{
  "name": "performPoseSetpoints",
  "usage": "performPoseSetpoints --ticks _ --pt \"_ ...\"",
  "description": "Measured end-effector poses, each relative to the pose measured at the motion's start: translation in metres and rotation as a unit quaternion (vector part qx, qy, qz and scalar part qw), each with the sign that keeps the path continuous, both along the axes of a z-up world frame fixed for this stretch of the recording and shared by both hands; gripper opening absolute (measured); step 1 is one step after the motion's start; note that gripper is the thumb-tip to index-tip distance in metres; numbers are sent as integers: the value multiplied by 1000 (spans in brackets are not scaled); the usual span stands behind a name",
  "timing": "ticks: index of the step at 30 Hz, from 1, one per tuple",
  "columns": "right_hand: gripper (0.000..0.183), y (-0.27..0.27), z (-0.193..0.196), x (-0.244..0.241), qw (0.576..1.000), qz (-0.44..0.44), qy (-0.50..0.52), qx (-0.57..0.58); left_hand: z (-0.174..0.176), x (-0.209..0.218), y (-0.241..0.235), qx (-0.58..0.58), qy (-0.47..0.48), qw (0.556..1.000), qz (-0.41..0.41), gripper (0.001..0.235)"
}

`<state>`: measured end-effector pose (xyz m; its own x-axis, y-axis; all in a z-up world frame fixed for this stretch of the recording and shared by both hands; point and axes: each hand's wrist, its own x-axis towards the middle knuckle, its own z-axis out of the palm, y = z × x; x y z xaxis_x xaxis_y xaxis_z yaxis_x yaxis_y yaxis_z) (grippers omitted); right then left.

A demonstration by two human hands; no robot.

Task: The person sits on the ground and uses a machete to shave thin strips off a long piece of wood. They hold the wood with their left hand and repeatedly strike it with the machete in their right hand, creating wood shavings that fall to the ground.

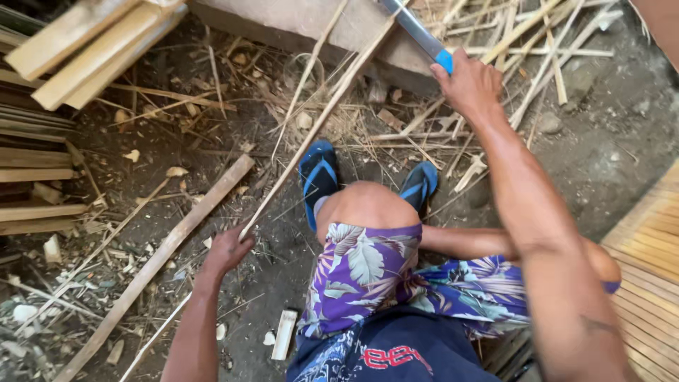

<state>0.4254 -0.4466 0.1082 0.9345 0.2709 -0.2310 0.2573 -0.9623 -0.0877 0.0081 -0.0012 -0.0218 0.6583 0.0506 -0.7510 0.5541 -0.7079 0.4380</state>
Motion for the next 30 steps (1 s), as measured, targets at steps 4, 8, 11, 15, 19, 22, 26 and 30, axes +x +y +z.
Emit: performPoseSetpoints --ticks 4,8,11,15,19,22,26,30 --pt "51 14 1 1 999 -25 32 -16 13 52 -6 -24 51 998 -19 57" --pt "47 20 -31 -20 997 -24 -15 69 13 137 -43 -46 -47 998 4 51" --pt "47 25 -36 -21 995 -40 -23 84 -10 189 -93 -81 -162 983 11 52" --pt "49 40 -25 -44 997 -31 40 53 -18 205 -109 -82 -215 973 27 27" --pt "62 54 -25 -74 975 170 120 -76 0 200 -114 -78 -208 975 27 29" --pt "34 12 -19 -43 963 244 46 -106 14 185 -120 -70 -221 972 35 26" --pt "48 -56 21 35 994 -103 -36 -2 18 165 -129 -4 -198 979 39 32" --pt "47 -35 6 3 993 -19 -109 -48 -1 161 -125 61 -189 980 12 28"
